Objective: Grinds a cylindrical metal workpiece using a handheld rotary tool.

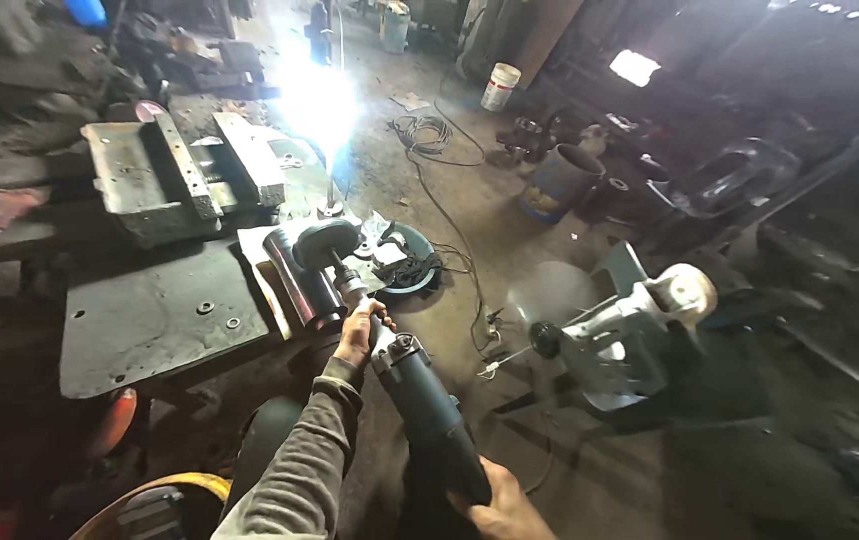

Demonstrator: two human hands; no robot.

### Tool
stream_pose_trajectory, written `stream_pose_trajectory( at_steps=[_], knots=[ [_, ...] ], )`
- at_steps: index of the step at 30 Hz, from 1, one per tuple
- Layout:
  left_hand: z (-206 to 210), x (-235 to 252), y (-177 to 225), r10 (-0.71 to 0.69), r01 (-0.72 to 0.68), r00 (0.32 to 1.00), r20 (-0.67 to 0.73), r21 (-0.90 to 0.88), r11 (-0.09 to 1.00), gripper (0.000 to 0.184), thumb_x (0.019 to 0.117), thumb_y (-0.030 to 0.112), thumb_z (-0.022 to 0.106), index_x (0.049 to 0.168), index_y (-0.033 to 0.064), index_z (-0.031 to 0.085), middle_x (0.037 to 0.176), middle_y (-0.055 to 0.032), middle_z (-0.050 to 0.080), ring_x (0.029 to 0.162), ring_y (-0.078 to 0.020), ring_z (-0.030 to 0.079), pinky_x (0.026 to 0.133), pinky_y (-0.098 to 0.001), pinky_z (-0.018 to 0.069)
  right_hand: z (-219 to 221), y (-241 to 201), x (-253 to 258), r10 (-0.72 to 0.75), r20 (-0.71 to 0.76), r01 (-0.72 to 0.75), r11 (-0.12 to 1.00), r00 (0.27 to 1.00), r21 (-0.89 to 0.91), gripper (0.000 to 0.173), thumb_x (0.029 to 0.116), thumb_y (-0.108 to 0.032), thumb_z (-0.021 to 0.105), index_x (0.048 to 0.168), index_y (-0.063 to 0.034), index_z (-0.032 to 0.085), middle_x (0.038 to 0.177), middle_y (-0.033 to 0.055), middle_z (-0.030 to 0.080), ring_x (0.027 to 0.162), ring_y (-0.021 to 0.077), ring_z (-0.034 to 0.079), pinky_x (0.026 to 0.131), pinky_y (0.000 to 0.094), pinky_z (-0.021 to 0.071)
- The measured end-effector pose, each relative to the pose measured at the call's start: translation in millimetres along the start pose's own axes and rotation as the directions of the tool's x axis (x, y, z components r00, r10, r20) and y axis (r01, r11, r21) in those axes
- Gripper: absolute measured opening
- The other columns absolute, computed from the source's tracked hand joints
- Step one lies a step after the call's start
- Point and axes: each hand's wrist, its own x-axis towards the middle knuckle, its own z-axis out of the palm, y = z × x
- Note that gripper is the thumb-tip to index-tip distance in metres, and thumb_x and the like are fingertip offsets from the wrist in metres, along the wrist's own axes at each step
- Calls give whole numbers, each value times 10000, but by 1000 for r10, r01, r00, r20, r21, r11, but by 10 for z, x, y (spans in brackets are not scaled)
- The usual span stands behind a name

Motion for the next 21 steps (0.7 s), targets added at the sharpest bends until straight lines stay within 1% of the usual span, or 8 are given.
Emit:
stream_pose_trajectory(
  at_steps=[2, 5, 9, 12, 14, 16, 19, 21],
  knots=[
    [-58, -102, 55, 11, -10, 1000, 11, -34, 999, 187, 1033, 123, 445, 870, 73, 521, 653, -56, 550, 537, -188, 579, 564, -369, 570, 4, -52, -55, -1, 11, 2, 998, 1000, -56, 527, 829, -380, 821, 1228, -61, 690, 1056, 102, 761, 1023, 219, 730, 966, 491, 578],
    [-162, -235, 140, 42, -40, 998, 44, -46, 998, 242, 1057, 146, 399, 856, 83, 519, 647, -43, 546, 544, -178, 581, 575, -359, 573, 26, -147, -126, -2, 23, 5, 992, 1000, -126, 556, 847, -395, 805, 1281, -74, 671, 1078, 110, 760, 1036, 241, 729, 971, 522, 568],
    [-377, -369, 188, 103, -95, 991, 90, -95, 991, 250, 1037, 128, 385, 835, 89, 528, 638, -28, 553, 552, -165, 598, 601, -350, 589, 63, -230, -172, -5, 62, 16, 983, 998, -184, 579, 863, -395, 787, 1333, -89, 643, 1066, 119, 760, 1011, 268, 734, 941, 542, 571],
    [-517, -448, 190, 137, -126, 987, 79, -135, 983, 266, 1034, 121, 378, 814, 99, 526, 621, -23, 544, 542, -160, 593, 602, -349, 591, 90, -245, -157, 4, 94, 16, 977, 996, -211, 574, 862, -391, 779, 1351, -126, 637, 1053, 116, 762, 992, 276, 738, 915, 561, 576],
    [-573, -492, 191, 144, -133, 987, 68, -154, 979, 260, 1036, 119, 373, 828, 94, 526, 618, -25, 549, 541, -160, 601, 600, -345, 595, 112, -257, -150, 10, 99, 12, 975, 995, -220, 576, 859, -395, 777, 1354, -136, 640, 1048, 120, 764, 987, 288, 739, 906, 574, 574],
    [-580, -484, 198, 144, -132, 987, 68, -157, 979, 251, 1032, 118, 377, 836, 85, 532, 621, -28, 546, 540, -164, 600, 600, -345, 594, 118, -257, -142, 0, 96, 21, 975, 995, -220, 564, 860, -399, 775, 1344, -141, 642, 1036, 114, 764, 979, 285, 740, 896, 574, 577],
    [-510, -431, 212, 117, -109, 991, 65, -114, 987, 291, 1041, 121, 366, 802, 88, 530, 620, -31, 550, 540, -167, 595, 597, -344, 588, 109, -245, -142, -11, 82, 26, 981, 997, -194, 558, 856, -374, 784, 1334, -122, 646, 1035, 112, 764, 977, 273, 740, 901, 559, 578],
    [-439, -386, 210, 89, -83, 994, 68, -91, 992, 266, 1043, 128, 377, 827, 83, 525, 635, -36, 552, 545, -167, 598, 593, -346, 591, 104, -235, -144, -3, 69, 15, 983, 998, -182, 554, 858, -380, 785, 1323, -109, 651, 1048, 111, 763, 988, 259, 739, 918, 543, 576]
  ],
)
